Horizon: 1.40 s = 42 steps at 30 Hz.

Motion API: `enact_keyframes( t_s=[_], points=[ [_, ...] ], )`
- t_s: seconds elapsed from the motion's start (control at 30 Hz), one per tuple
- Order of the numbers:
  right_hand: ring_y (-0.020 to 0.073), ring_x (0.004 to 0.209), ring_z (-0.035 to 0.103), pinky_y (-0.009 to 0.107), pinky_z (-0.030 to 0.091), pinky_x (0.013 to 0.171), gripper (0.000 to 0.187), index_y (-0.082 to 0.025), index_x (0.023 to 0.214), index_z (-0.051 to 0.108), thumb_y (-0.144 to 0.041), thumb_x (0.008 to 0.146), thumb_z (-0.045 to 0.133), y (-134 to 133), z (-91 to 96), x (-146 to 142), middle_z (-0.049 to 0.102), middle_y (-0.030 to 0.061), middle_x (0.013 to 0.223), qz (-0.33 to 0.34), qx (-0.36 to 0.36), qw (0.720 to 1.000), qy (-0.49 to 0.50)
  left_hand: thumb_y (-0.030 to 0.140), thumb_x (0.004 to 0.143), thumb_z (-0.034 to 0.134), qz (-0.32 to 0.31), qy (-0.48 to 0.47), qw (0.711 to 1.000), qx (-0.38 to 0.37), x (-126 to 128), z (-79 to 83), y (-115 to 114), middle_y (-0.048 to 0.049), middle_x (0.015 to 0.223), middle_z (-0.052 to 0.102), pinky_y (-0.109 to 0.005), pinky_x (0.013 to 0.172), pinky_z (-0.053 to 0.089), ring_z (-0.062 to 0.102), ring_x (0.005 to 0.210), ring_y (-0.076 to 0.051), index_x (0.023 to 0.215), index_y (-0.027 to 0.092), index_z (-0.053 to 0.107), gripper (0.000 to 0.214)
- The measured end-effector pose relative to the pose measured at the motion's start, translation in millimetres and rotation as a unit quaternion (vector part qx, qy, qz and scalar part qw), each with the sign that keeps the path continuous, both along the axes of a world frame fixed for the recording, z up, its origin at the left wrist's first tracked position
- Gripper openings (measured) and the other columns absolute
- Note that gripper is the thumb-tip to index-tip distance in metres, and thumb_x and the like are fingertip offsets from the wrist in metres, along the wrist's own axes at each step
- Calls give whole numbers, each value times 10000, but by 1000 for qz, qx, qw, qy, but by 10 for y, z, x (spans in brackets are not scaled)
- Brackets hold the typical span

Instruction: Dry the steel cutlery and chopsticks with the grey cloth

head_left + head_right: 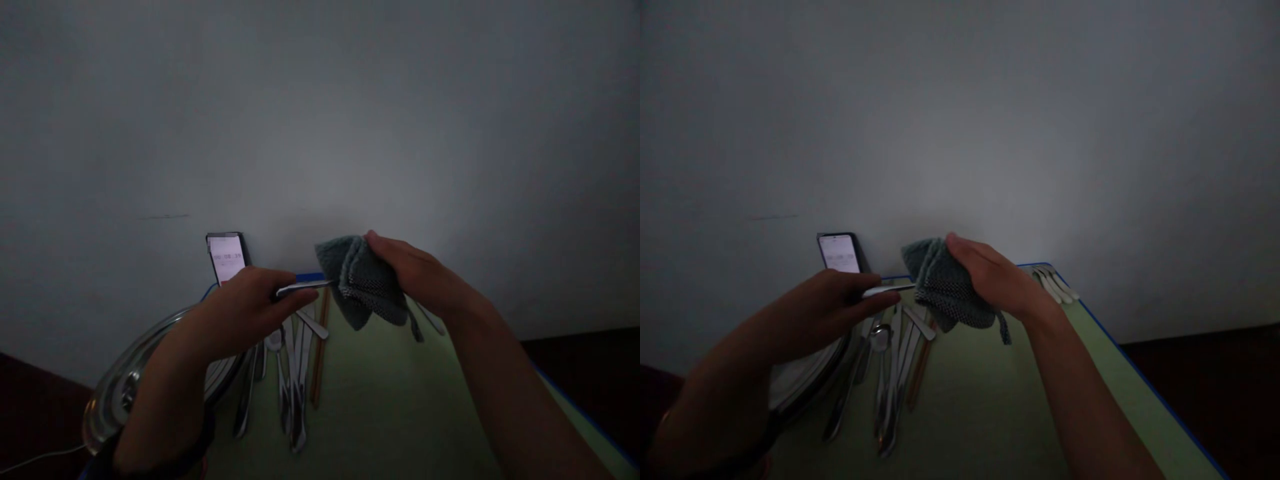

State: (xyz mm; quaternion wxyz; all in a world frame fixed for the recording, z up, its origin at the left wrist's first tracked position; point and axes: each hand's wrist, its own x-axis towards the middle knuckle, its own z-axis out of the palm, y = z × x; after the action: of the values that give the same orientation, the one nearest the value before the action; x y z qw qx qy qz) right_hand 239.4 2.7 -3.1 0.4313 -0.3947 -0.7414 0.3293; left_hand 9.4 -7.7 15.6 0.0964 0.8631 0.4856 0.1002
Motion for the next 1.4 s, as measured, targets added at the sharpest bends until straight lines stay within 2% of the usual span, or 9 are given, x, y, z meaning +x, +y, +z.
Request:
enact_keyframes(
  t_s=[0.2, 0.47, 0.63, 0.77, 0.9, 0.97, 1.1, 1.23, 1.4],
  points=[
    [150, 841, 593, 258, 460, 739, 304, -227, 960, 628, -394, 889, 384, 6, 16, -28, 659, 7, 897, 122, 8, 983, -139, 485, 868, 385, 12, 11, 1000, -17, -5, -20, -35, 40, 513, 474, -211, 442, 262, 420, 457, -86, 728, 153, 607, 423],
    [121, 609, 574, 238, 428, 545, 311, -189, 970, 544, -454, 810, 517, 105, -29, -85, 676, 14, 750, -72, 38, 996, -29, 478, 870, 384, -7, -25, 1000, -6, 69, -9, 18, 56, 471, 411, -207, 431, 236, 392, 429, -76, 683, 152, 582, 425],
    [135, 722, 597, 266, 452, 649, 299, -204, 887, 634, -395, 887, 404, 73, 3, -74, 675, 12, 822, -46, 96, 987, -122, 470, 866, 392, 0, -23, 1000, -5, 42, -2, 43, 50, 483, 451, -210, 444, 256, 429, 439, -82, 693, 158, 595, 409],
    [183, 1049, 563, 346, 435, 903, 365, -265, 1189, 533, -412, 893, 378, 9, -29, -45, 601, 32, 1174, 22, 94, 971, -221, 477, 844, 422, 20, -30, 999, 0, 6, -1, 73, 49, 469, 445, -213, 438, 254, 426, 432, -83, 638, 158, 581, 412],
    [246, 1333, 259, 422, 280, 1073, 900, -272, 1412, 180, -426, 677, 676, -59, -97, -73, 244, 45, 1477, 13, 127, 948, -293, 494, 836, 432, 35, -52, 998, -10, -62, -21, 101, 52, 479, 453, -207, 436, 266, 413, 441, -83, 681, 165, 612, 406],
    [245, 1347, 223, 423, 287, 1069, 963, -271, 1422, 109, -342, 663, 697, -73, -113, -110, 181, 44, 1496, 3, 142, 943, -302, 514, 836, 429, 43, -59, 997, -15, -108, -34, 104, 46, 506, 482, -204, 443, 277, 427, 461, -87, 723, 167, 629, 416],
    [213, 1171, 493, 373, 438, 931, 692, -244, 1389, 204, -216, 782, 536, -56, -93, -136, 411, 81, 1382, -22, 125, 956, -263, 525, 846, 403, 46, -60, 997, -11, -173, -36, 96, 31, 535, 504, -206, 454, 287, 438, 489, -96, 729, 153, 646, 459],
    [211, 1093, 549, 353, 442, 897, 518, -248, 1299, 407, -208, 793, 510, -54, -14, -63, 536, 61, 1272, 12, 113, 962, -248, 515, 849, 396, 36, -46, 998, -36, -167, -14, 81, 34, 526, 492, -200, 452, 288, 428, 480, -94, 763, 150, 666, 463],
    [140, 668, 599, 239, 443, 581, 218, -233, 911, 634, -267, 865, 424, -81, 97, -14, 669, -7, 759, 44, 71, 967, -243, 476, 838, 424, 6, -57, 996, -69, -125, -1, 38, 39, 519, 498, -193, 440, 278, 426, 462, -86, 778, 152, 670, 410]
  ],
)
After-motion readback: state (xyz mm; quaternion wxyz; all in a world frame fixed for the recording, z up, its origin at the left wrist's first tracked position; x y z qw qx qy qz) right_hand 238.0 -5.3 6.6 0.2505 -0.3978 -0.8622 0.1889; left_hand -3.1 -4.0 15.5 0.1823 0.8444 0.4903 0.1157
